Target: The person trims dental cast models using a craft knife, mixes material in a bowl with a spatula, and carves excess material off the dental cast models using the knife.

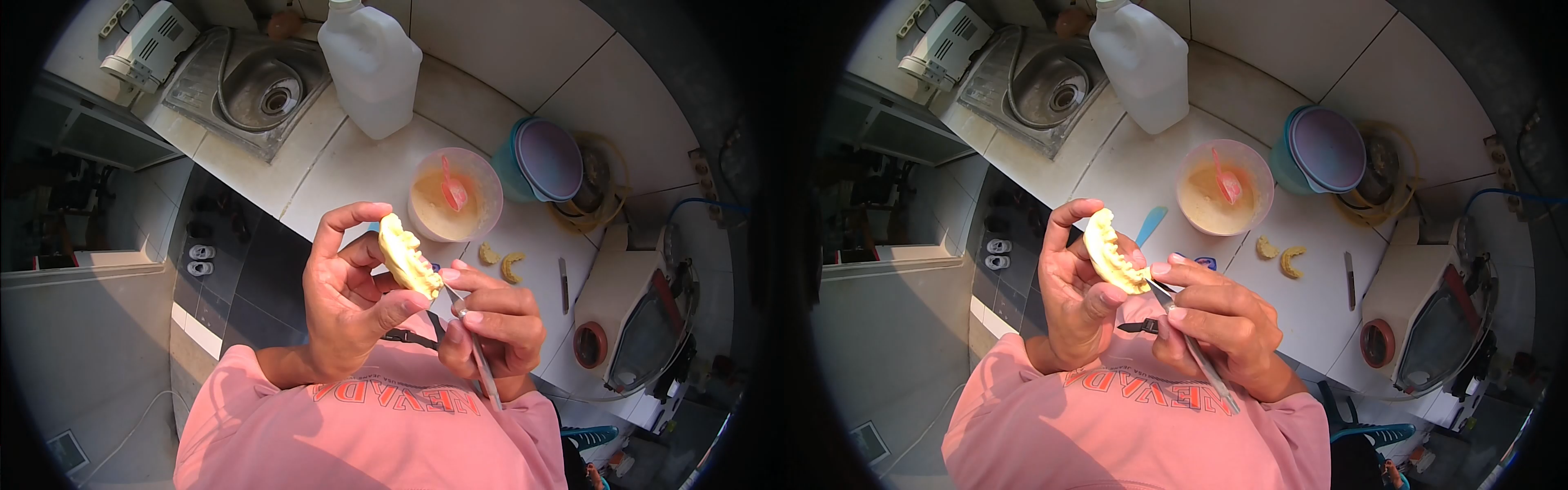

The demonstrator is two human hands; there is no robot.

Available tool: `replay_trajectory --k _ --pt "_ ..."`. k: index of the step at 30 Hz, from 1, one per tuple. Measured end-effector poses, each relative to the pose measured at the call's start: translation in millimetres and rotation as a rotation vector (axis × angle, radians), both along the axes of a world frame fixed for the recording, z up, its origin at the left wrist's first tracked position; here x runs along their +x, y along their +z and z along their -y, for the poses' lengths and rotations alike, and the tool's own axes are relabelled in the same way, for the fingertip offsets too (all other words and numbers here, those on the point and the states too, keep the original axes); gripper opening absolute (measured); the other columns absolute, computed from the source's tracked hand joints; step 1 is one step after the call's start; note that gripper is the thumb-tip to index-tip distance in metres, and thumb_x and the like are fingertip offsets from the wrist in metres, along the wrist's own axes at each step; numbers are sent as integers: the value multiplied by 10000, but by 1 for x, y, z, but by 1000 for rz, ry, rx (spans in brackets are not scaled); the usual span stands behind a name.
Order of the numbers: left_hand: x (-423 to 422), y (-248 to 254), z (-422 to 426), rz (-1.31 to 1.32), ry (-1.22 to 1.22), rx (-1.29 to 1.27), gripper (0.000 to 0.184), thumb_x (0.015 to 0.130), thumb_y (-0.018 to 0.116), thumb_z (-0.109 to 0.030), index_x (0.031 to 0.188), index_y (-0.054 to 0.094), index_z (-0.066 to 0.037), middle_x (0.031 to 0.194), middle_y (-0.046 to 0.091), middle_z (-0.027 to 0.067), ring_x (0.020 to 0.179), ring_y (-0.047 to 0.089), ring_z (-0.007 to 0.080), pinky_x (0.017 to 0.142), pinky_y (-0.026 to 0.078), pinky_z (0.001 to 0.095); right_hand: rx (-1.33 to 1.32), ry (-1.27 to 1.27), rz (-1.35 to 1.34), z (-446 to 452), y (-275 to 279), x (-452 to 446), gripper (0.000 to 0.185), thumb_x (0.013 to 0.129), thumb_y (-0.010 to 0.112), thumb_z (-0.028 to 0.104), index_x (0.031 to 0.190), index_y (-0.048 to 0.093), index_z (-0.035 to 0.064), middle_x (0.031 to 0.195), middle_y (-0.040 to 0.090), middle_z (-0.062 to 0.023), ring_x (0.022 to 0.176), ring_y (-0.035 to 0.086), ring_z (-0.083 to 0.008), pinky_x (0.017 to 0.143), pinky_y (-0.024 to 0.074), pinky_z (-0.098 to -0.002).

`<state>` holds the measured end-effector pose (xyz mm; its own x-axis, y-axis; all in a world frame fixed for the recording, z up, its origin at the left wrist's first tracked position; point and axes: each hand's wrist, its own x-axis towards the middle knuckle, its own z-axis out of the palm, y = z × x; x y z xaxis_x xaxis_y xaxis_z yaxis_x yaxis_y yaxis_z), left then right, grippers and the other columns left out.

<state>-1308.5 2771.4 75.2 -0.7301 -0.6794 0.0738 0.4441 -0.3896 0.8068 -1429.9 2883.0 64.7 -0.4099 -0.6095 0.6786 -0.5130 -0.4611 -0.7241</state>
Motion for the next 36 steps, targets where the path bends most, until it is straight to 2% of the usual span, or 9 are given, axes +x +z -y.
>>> replay_trajectory --k 2,5,6,12,22,25,31,34,36 --pt "1 0 0 1 -18 25 769 797 798 -17 1387 303 -19 1084 650 151 1037 660 197 921 555 322 -90 32 141 0 -5 2 308 799 735 -22 1048 560 25 935 597 -133 979 701 -349 929 564 -475" --pt "0 5 -2 16 -8 69 769 802 794 -20 1390 299 -19 1100 649 167 1043 659 201 916 560 325 -13 20 68 -2 -1 -8 264 862 702 25 1099 586 17 984 580 -153 974 694 -320 940 557 -471" --pt "0 5 -2 16 -10 69 769 802 794 -20 1390 299 -19 1100 649 167 1043 659 201 916 560 325 -15 -12 79 1 2 -6 238 880 693 46 1113 651 23 998 575 -149 926 686 -268 922 573 -455" --pt "1 3 -2 -17 -50 63 777 803 794 -31 1393 288 -16 1126 643 187 1045 663 216 919 566 344 49 -126 -64 2 6 -2 282 775 777 14 1050 748 69 990 576 -115 870 655 -190 889 603 -389" --pt "2 4 -3 19 -36 61 770 805 798 -44 1386 293 -13 1122 637 179 1053 661 218 932 564 346 73 -183 -196 2 6 -3 342 724 793 -7 1055 743 65 986 614 -131 862 658 -187 865 608 -388" --pt "3 3 -3 9 -39 56 770 807 798 -52 1387 293 -13 1123 637 181 1052 661 217 933 563 350 38 -105 38 3 10 -6 346 726 783 -20 1061 732 52 980 620 -144 861 659 -188 861 606 -393" --pt "1 4 -4 -3 -45 78 774 812 797 -67 1391 286 -14 1129 638 185 1054 660 218 938 563 359 48 -127 -91 5 11 -8 349 727 764 -45 1061 727 52 957 612 -141 861 664 -191 859 607 -386" --pt "1 5 -4 -7 -47 81 777 813 797 -68 1392 282 -14 1129 639 185 1053 661 218 942 563 363 65 -141 -141 6 11 -8 363 714 773 -47 1058 731 64 949 608 -130 824 659 -187 854 608 -357" --pt "2 5 -4 -4 -52 78 778 813 796 -68 1392 281 -14 1128 639 184 1050 662 218 944 562 364 62 -178 -189 7 10 -9 337 738 765 -32 1060 730 58 952 611 -122 774 640 -170 750 590 -286"
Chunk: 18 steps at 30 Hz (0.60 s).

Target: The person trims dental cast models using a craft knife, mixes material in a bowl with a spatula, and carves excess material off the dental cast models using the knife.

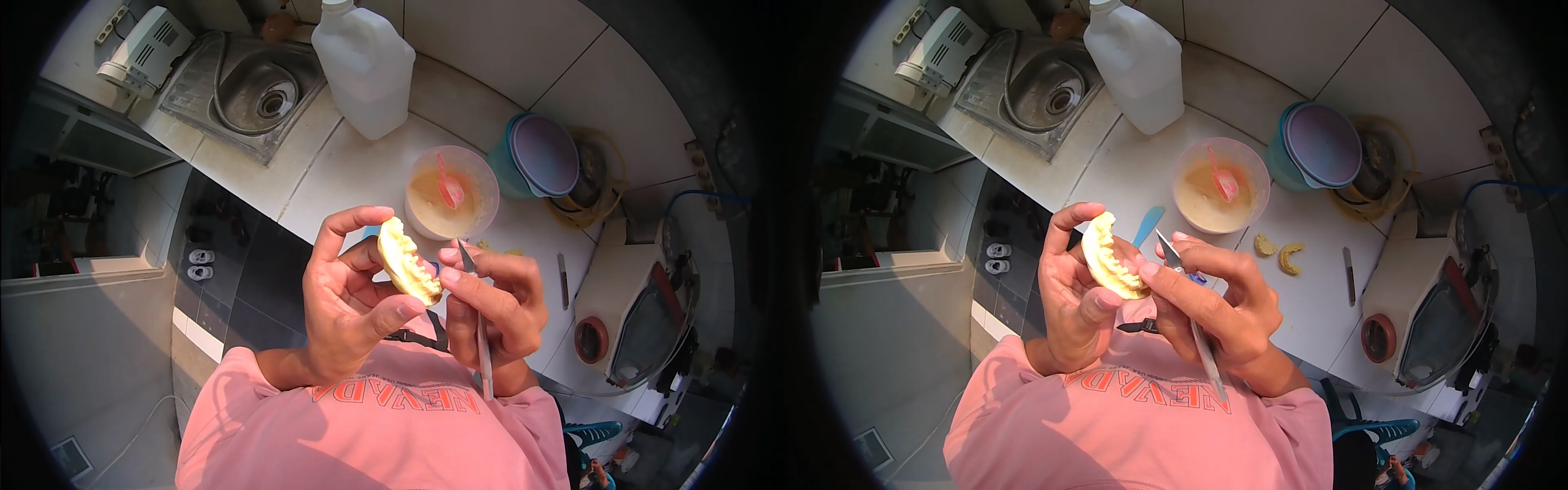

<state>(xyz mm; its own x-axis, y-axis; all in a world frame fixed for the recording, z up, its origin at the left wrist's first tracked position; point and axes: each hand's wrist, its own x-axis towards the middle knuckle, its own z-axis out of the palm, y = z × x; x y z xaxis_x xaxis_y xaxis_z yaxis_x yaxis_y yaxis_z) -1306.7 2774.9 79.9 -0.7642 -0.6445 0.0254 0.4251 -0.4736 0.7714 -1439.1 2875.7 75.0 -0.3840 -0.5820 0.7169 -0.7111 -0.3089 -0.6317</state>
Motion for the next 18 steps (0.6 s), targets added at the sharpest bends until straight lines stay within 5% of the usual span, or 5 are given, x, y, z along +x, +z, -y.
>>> replay_trajectory --k 5,9,18 --pt "1 -3 0 13 24 -69 772 815 785 -50 1407 290 -15 1131 637 194 1073 651 225 949 556 361 -42 70 328 2 -10 -3 261 807 716 9 1068 705 1 948 617 -128 754 588 -156 611 457 -243" --pt "-1 -1 -3 26 53 -74 771 818 773 -31 1420 291 -18 1129 638 194 1085 645 228 960 548 360 21 205 530 4 -2 -6 290 797 745 24 1079 690 -10 940 618 -119 795 572 -146 658 448 -249" --pt "-1 -4 -2 -3 91 -269 773 814 761 -4 1425 287 -19 1135 635 204 1106 643 250 982 537 370 -8 213 507 9 0 -3 341 758 797 55 1076 688 -3 944 643 -114 802 582 -142 622 444 -244"
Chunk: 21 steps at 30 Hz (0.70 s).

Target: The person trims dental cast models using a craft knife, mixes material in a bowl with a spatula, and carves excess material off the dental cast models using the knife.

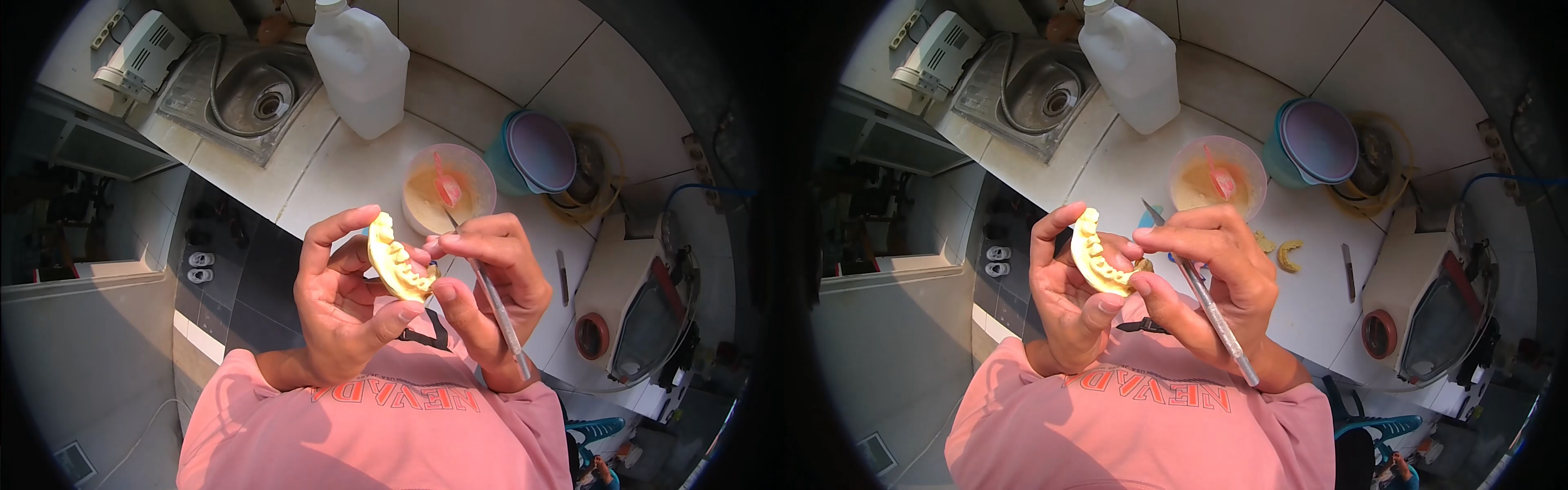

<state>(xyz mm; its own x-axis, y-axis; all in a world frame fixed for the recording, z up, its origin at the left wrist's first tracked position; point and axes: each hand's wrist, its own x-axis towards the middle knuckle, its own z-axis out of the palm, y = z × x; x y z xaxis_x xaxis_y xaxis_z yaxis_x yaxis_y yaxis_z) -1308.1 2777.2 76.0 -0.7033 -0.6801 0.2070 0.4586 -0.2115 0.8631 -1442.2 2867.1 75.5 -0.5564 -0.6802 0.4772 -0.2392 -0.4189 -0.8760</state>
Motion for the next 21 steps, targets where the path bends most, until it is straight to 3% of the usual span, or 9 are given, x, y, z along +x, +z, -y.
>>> replay_trajectory --k 9,11,12,17,19,21 --pt "1 2 1 13 -39 133 746 831 728 14 1430 284 -20 1127 635 193 1093 639 223 968 538 365 -64 50 40 -6 -7 -3 246 899 637 54 1126 633 -40 1012 598 -155 887 630 -182 673 483 -253" --pt "1 1 2 30 -68 134 738 837 712 23 1436 283 -15 1132 635 190 1110 630 221 969 537 371 -65 -38 91 -7 -8 1 233 949 576 62 1151 611 -47 1043 572 -160 926 651 -206 710 502 -280" --pt "1 2 2 29 -65 131 738 837 712 23 1436 283 -15 1132 635 190 1110 630 221 969 537 371 -25 -40 18 -11 -8 -3 249 964 554 49 1188 569 -59 1047 594 -176 965 665 -231 797 525 -310" --pt "-2 2 1 28 -68 132 721 847 683 46 1455 297 0 1145 632 185 1129 618 213 977 533 380 -88 -142 103 -16 -15 0 241 932 598 22 1136 484 -40 1028 653 -207 999 679 -253 931 519 -386" --pt "-2 3 1 30 -57 135 721 848 681 49 1458 299 0 1148 631 184 1130 618 215 981 532 382 -16 -246 49 -20 -16 -1 233 940 642 177 1018 500 9 928 677 -175 916 696 -258 939 520 -428" --pt "-3 3 1 31 -49 140 721 848 679 52 1461 301 0 1150 629 183 1132 617 217 984 531 384 -24 -272 44 -21 -19 -1 211 939 641 166 990 497 20 881 674 -159 862 694 -238 929 528 -440"
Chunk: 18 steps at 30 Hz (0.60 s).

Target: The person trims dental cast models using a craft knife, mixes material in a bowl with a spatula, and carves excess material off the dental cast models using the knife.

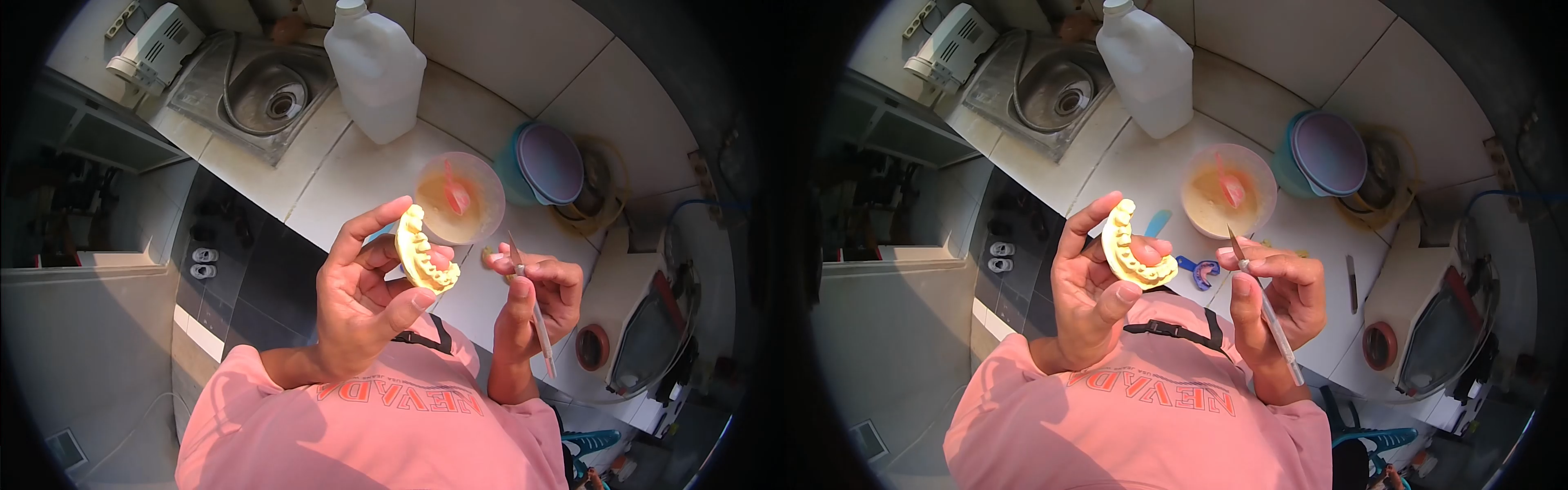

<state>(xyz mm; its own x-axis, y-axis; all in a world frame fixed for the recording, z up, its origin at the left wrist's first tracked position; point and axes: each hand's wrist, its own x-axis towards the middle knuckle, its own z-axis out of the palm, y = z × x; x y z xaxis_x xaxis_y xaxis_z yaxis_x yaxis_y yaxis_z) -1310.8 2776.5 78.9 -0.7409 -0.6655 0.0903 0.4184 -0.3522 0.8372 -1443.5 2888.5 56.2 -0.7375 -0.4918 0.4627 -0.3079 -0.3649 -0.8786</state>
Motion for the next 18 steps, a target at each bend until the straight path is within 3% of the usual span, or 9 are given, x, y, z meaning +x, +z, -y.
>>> replay_trajectory --k 3,5,12,14,18 --pt "-1 -2 0 -4 -7 -42 721 845 677 62 1460 306 -1 1164 619 179 1138 615 216 976 538 379 3 -15 -56 -4 -3 -2 194 934 645 146 984 501 26 847 661 -140 812 682 -215 929 529 -447" --pt "-1 -3 -1 -12 11 -37 714 845 676 70 1455 314 -2 1175 610 173 1139 615 208 969 545 363 -41 58 -61 -6 -5 -3 180 896 658 30 1007 516 21 865 673 -136 853 674 -202 960 497 -462" --pt "2 -5 1 -3 12 -59 715 844 706 44 1446 323 -3 1180 605 168 1137 616 198 969 546 339 -44 93 -41 -4 -9 2 179 885 672 28 994 529 28 859 675 -128 836 674 -198 955 499 -473" --pt "3 -4 1 18 15 -19 726 838 734 17 1440 328 -4 1171 610 167 1134 616 198 951 552 334 31 67 -97 -2 -9 5 194 929 664 141 970 504 39 778 619 -100 712 634 -178 887 533 -437" --pt "4 -6 1 31 22 13 728 833 751 -1 1430 335 -1 1158 617 162 1107 623 193 937 551 329 63 102 -53 -5 -14 10 203 924 673 143 977 508 37 790 612 -99 724 632 -184 864 547 -431"
